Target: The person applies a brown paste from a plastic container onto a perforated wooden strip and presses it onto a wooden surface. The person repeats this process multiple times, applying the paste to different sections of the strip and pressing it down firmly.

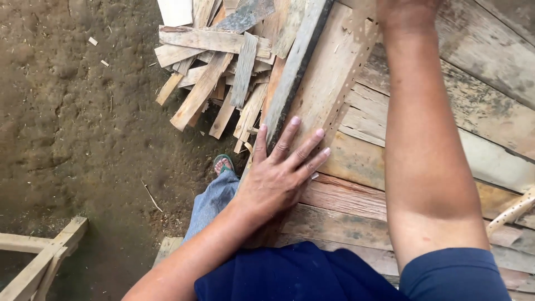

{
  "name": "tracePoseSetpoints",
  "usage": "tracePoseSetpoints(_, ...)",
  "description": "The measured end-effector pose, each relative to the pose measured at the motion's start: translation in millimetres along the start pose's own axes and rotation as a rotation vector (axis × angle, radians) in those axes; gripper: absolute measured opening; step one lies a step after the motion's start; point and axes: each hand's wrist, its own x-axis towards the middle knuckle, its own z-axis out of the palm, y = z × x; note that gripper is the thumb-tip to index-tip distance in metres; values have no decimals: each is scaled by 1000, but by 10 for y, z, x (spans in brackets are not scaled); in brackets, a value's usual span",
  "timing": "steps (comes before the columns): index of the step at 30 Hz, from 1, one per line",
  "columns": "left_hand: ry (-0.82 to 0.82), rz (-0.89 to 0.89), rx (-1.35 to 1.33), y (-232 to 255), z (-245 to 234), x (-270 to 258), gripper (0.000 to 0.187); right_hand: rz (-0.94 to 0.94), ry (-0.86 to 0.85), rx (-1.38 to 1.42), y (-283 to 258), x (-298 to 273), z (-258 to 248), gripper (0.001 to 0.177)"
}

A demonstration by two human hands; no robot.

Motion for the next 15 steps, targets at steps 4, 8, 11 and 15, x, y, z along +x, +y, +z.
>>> tracePoseSetpoints(4, -65, -59, 81, -48, 51, -1, 72, 0, 77, 82, 30, -102, -258, 57)
tracePoseSetpoints(8, 194, -189, -209, -109, 287, -159, 88, -78, 107, 192, -430, -1063, -867, 72)
tracePoseSetpoints(11, 230, -167, -2, -118, 398, -165, 70, -196, 179, 301, -680, -1700, -566, 64)
tracePoseSetpoints(15, 256, -181, -169, -144, 345, -205, 76, -210, 110, 58, -478, -1804, -231, 56)
